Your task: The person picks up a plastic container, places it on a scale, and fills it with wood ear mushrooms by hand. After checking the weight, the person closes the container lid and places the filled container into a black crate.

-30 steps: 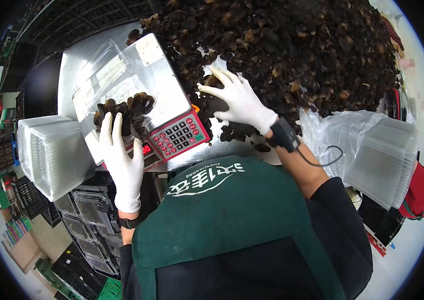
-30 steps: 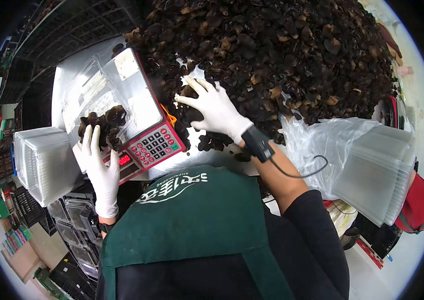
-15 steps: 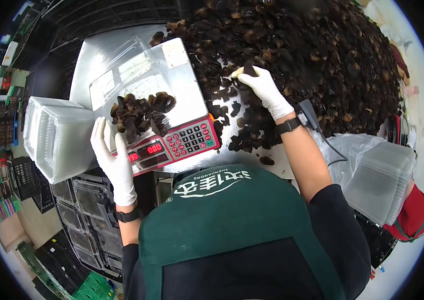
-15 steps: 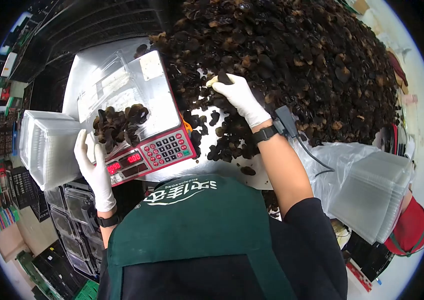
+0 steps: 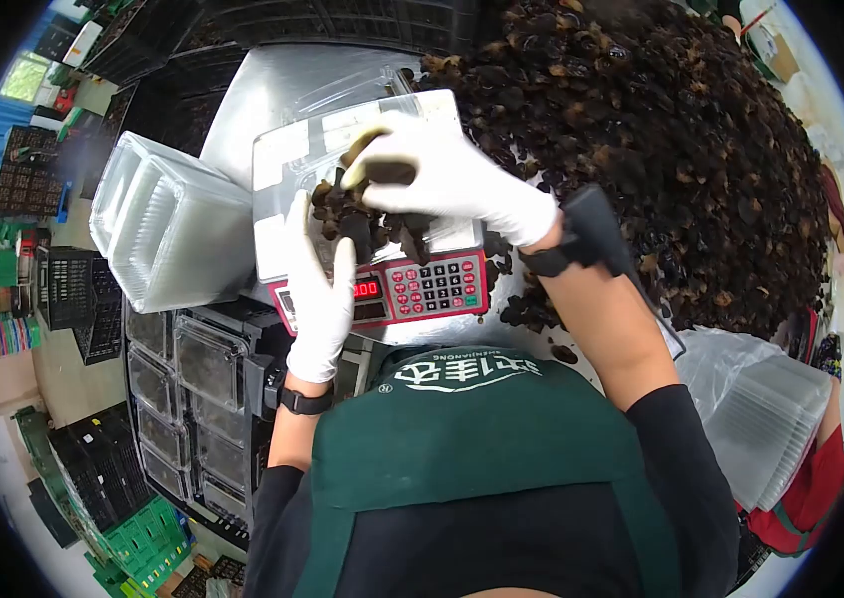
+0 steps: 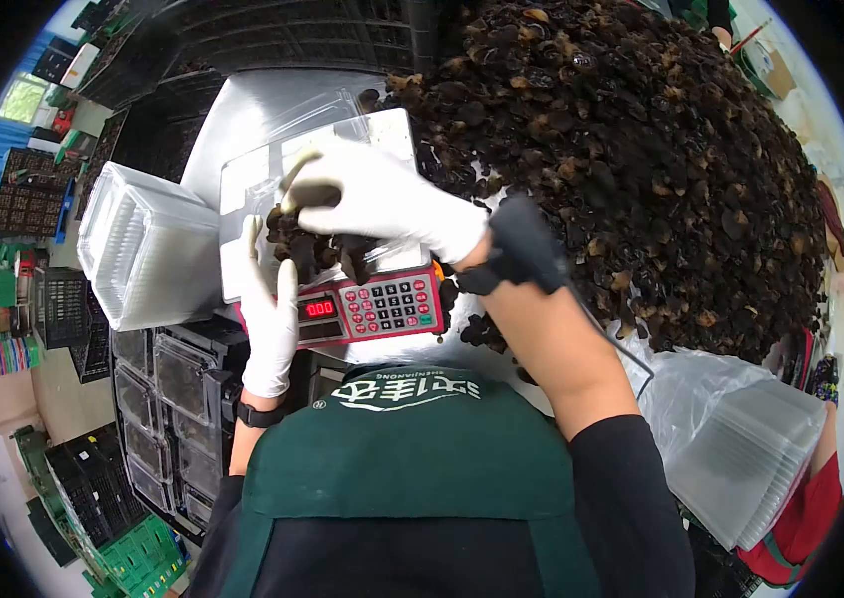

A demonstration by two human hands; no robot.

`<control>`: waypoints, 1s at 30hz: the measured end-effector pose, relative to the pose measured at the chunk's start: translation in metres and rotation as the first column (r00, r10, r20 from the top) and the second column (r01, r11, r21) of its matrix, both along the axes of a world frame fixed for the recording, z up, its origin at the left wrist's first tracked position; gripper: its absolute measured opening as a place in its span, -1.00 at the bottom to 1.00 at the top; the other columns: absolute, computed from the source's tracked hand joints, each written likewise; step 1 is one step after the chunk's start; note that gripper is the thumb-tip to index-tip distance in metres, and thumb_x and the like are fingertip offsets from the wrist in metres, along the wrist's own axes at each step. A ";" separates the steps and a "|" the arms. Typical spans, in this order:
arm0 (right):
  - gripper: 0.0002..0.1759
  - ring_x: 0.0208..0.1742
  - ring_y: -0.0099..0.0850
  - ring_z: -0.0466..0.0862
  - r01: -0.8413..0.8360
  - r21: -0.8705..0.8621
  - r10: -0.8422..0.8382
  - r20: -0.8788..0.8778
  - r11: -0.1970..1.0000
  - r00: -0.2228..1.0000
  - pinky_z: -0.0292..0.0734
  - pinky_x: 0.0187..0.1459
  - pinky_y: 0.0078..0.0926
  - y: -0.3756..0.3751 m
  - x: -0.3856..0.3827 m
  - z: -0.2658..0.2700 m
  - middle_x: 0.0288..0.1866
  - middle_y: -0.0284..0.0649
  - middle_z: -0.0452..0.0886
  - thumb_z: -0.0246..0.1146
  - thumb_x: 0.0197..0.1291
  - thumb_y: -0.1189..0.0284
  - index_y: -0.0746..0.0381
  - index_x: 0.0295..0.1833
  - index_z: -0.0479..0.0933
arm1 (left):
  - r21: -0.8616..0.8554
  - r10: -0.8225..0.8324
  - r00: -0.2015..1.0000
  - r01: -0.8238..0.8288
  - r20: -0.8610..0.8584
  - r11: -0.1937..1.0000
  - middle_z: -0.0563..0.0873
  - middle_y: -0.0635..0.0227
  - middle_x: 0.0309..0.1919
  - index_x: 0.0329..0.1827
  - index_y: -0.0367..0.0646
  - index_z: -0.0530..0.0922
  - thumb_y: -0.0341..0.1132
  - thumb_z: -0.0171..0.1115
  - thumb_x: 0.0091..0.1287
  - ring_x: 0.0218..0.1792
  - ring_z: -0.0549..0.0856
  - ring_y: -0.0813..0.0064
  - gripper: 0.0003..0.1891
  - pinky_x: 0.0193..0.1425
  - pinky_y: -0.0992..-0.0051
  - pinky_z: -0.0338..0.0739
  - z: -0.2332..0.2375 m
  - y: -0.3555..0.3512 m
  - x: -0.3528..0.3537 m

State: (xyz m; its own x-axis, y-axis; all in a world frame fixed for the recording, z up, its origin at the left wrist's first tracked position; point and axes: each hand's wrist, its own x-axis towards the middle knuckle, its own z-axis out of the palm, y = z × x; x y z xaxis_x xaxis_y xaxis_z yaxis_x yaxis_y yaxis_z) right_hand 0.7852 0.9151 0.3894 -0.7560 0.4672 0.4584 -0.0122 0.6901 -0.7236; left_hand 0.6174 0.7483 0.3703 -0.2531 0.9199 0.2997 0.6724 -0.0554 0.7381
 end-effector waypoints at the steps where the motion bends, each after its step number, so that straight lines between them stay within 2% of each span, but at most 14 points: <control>1: -0.55 0.26 -0.09 0.59 -0.049 0.095 0.043 0.060 0.994 0.997 0.48 0.34 -0.21 -0.003 -0.009 -0.006 0.34 -0.02 0.54 0.42 0.15 0.26 0.18 0.15 0.68 | 0.004 -0.012 1.000 0.012 0.011 1.000 0.28 -0.06 0.55 0.65 -0.28 0.08 -0.43 0.25 0.42 0.53 0.33 0.07 -0.22 0.61 0.20 0.21 0.000 -0.001 0.000; 3: -0.40 0.42 0.01 0.43 -0.135 0.020 0.128 0.203 0.991 0.971 0.35 0.45 -0.10 -0.005 -0.014 -0.015 0.48 0.01 0.41 0.45 0.04 0.24 0.12 0.26 0.64 | -0.016 -0.035 0.999 0.034 -0.023 0.999 0.26 -0.09 0.55 0.66 -0.29 0.04 -0.37 0.38 0.33 0.54 0.31 0.03 -0.10 0.61 0.18 0.22 0.002 -0.001 0.001; 8: -0.33 0.59 -0.11 0.32 -0.263 -0.261 0.308 0.150 0.929 0.939 0.25 0.56 -0.17 0.006 0.008 0.024 0.63 0.01 0.24 0.47 0.10 0.26 0.09 0.38 0.56 | 0.002 -0.168 0.986 0.168 0.008 0.986 0.32 -0.10 0.49 0.61 -0.26 0.19 -0.26 0.70 -0.06 0.49 0.36 -0.08 0.14 0.56 0.06 0.28 0.014 0.008 0.004; 11: -0.59 0.49 -0.18 0.46 -0.209 -0.287 0.223 0.018 0.935 0.975 0.36 0.48 -0.22 0.016 0.021 0.027 0.54 -0.05 0.42 0.35 0.26 0.35 0.17 0.22 0.66 | 0.148 -0.240 0.909 0.304 -0.339 0.941 0.49 0.02 0.38 0.42 -0.11 0.49 -0.23 0.70 -0.14 0.43 0.44 -0.08 -0.07 0.50 0.00 0.33 0.026 0.021 0.012; 12: -0.69 0.40 -0.26 0.53 -0.131 -0.390 0.121 -0.051 0.912 0.991 0.40 0.42 -0.29 0.011 0.028 0.034 0.47 -0.09 0.50 0.30 0.33 0.39 0.21 0.14 0.69 | 0.134 -0.243 0.880 0.321 -0.408 0.937 0.55 0.08 0.33 0.28 -0.08 0.61 -0.22 0.69 -0.14 0.40 0.47 -0.07 -0.21 0.48 -0.01 0.35 0.028 0.022 0.015; 13: -0.67 0.16 -0.42 0.67 -0.099 -0.414 0.059 -0.108 0.905 0.992 0.51 0.30 -0.44 0.014 0.035 0.030 0.20 -0.17 0.70 0.29 0.32 0.43 0.29 0.16 0.64 | 0.145 -0.257 0.871 0.343 -0.418 0.928 0.58 0.11 0.31 0.22 -0.07 0.64 -0.22 0.68 -0.15 0.40 0.49 -0.04 -0.26 0.47 -0.02 0.35 0.032 0.023 0.019; 17: -0.67 0.12 -0.49 0.68 0.185 -0.534 -0.250 -0.051 0.825 0.967 0.53 0.23 -0.49 0.017 0.080 0.004 0.12 -0.24 0.75 0.20 0.41 0.44 0.31 0.20 0.65 | -0.015 -0.356 0.749 0.420 -0.559 0.907 0.69 0.32 0.19 0.00 -0.03 0.72 -0.37 0.60 -0.05 0.33 0.60 0.18 -0.54 0.44 0.06 0.41 0.031 0.027 0.020; 19: -0.66 0.08 -0.54 0.69 0.323 -0.699 -0.420 0.037 0.637 0.907 0.54 0.13 -0.58 0.012 0.106 -0.011 0.12 -0.24 0.75 0.17 0.42 0.46 0.31 0.22 0.64 | 0.064 -0.346 0.786 0.437 -0.512 0.897 0.72 0.34 0.12 -0.03 -0.04 0.70 -0.37 0.56 0.02 0.27 0.63 0.26 -0.60 0.44 0.08 0.39 0.019 0.030 0.017; 21: -0.67 0.03 -0.58 0.70 0.432 -0.712 -0.528 0.101 0.554 0.843 0.53 0.03 -0.64 0.010 0.131 -0.036 0.09 -0.23 0.76 0.16 0.41 0.48 0.31 0.20 0.64 | 0.159 -0.289 0.890 0.361 -0.354 0.919 0.80 0.30 -0.13 -0.17 -0.12 0.75 -0.44 0.55 0.08 0.04 0.75 0.26 -0.75 0.20 0.28 0.58 0.025 0.035 0.019; 23: -0.64 -0.01 -0.58 0.71 0.518 -0.694 -0.611 0.141 0.500 0.779 0.52 -0.07 -0.66 0.005 0.144 -0.057 0.04 -0.22 0.77 0.10 0.34 0.60 0.33 0.19 0.64 | 0.209 -0.213 0.956 0.255 -0.201 0.944 0.80 0.25 -0.19 -0.19 -0.16 0.76 -0.51 0.54 0.10 -0.05 0.76 0.24 -0.78 0.09 0.34 0.62 0.028 0.041 0.015; 25: -0.61 -0.02 -0.57 0.71 0.589 -0.645 -0.634 0.203 0.487 0.747 0.54 -0.06 -0.64 0.001 0.148 -0.071 0.02 -0.20 0.78 0.07 0.30 0.64 0.34 0.18 0.64 | 0.273 -0.076 0.971 0.138 -0.226 0.952 0.80 0.23 -0.19 -0.18 -0.18 0.76 -0.56 0.53 0.10 -0.11 0.77 0.24 -0.78 0.05 0.34 0.63 0.028 0.049 0.012; 27: -0.58 0.02 -0.43 0.74 0.610 -0.533 -0.630 0.173 0.586 0.757 0.61 0.13 -0.50 0.005 0.142 -0.088 0.06 -0.15 0.76 0.11 0.23 0.65 0.33 0.19 0.64 | 0.174 -0.090 0.929 0.161 -0.360 0.971 0.73 0.15 0.07 0.11 -0.16 0.71 -0.53 0.44 0.21 0.11 0.69 0.15 -0.63 0.24 0.28 0.55 0.030 0.054 0.008; 29: -0.51 0.20 -0.28 0.69 0.664 -0.242 -0.598 0.297 0.707 0.745 0.54 0.30 -0.37 0.002 0.127 -0.077 0.20 -0.06 0.69 0.20 0.16 0.57 0.23 0.24 0.63 | 0.024 -0.153 0.855 0.190 -0.496 0.982 0.66 0.10 0.23 0.29 -0.13 0.63 -0.48 0.36 0.30 0.27 0.61 0.10 -0.55 0.36 0.24 0.47 0.030 0.062 0.009; 30: -0.38 0.44 -0.12 0.49 0.606 -0.025 -0.568 0.320 0.795 0.758 0.40 0.45 -0.23 0.003 0.122 -0.081 0.39 0.01 0.53 0.30 0.08 0.44 0.12 0.35 0.57 | -0.044 -0.214 0.814 0.227 -0.540 0.973 0.59 0.08 0.31 0.38 -0.14 0.55 -0.43 0.29 0.36 0.37 0.52 0.06 -0.51 0.43 0.21 0.40 0.026 0.060 0.005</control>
